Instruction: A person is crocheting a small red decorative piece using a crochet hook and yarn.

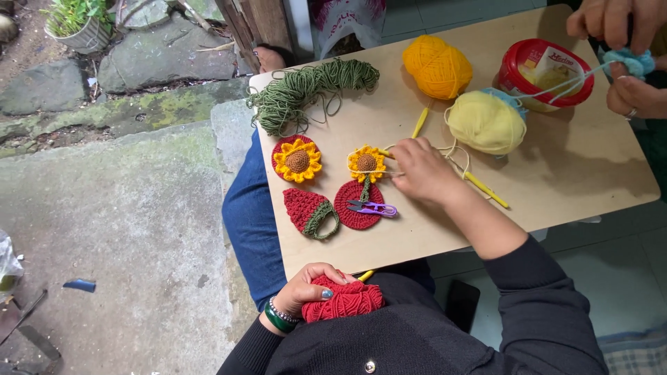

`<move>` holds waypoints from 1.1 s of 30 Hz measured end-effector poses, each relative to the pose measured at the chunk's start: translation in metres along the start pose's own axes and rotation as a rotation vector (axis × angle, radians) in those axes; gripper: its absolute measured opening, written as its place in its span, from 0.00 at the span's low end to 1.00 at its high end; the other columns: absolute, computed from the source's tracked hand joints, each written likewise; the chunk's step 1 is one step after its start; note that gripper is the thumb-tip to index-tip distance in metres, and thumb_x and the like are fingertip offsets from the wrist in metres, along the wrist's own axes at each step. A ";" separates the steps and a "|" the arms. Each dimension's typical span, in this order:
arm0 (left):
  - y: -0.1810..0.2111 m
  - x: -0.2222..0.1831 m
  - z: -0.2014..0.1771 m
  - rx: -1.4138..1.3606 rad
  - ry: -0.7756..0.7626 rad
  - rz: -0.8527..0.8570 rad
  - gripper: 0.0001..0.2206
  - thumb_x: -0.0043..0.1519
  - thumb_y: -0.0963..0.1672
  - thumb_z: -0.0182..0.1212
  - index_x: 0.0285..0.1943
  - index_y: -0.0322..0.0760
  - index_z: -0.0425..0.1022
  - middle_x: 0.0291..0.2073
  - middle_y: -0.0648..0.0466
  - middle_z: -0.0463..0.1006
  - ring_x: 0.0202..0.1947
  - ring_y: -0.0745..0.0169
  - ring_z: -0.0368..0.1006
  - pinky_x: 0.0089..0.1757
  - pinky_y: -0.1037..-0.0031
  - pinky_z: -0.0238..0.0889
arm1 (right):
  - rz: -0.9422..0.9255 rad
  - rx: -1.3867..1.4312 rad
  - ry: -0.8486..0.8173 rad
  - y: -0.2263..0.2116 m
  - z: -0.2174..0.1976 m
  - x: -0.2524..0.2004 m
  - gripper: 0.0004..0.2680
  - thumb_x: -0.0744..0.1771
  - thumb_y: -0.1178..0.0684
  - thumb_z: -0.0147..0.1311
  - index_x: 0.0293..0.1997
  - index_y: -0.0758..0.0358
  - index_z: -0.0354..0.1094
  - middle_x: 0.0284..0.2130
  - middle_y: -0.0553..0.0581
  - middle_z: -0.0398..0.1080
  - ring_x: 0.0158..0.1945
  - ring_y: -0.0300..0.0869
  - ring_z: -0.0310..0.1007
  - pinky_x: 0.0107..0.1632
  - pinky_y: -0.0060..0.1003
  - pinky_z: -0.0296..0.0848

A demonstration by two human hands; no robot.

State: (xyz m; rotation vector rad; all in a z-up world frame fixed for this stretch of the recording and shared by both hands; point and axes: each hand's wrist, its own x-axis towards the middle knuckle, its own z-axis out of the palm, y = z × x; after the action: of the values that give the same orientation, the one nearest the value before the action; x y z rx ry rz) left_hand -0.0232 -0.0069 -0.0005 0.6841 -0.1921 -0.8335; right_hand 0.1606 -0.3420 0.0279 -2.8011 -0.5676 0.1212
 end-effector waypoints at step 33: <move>-0.003 -0.006 -0.007 -0.010 0.022 -0.016 0.12 0.53 0.39 0.66 0.46 0.31 0.79 0.51 0.37 0.79 0.58 0.42 0.73 0.62 0.55 0.62 | 0.280 -0.237 -0.024 0.043 -0.010 -0.021 0.06 0.65 0.62 0.46 0.44 0.64 0.66 0.41 0.64 0.73 0.46 0.60 0.70 0.46 0.54 0.72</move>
State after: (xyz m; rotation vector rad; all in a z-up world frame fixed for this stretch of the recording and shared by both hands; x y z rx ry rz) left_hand -0.0265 -0.0004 -0.0069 0.6853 -0.1627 -0.8416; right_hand 0.1579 -0.3904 0.0255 -3.1010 -0.2018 0.1526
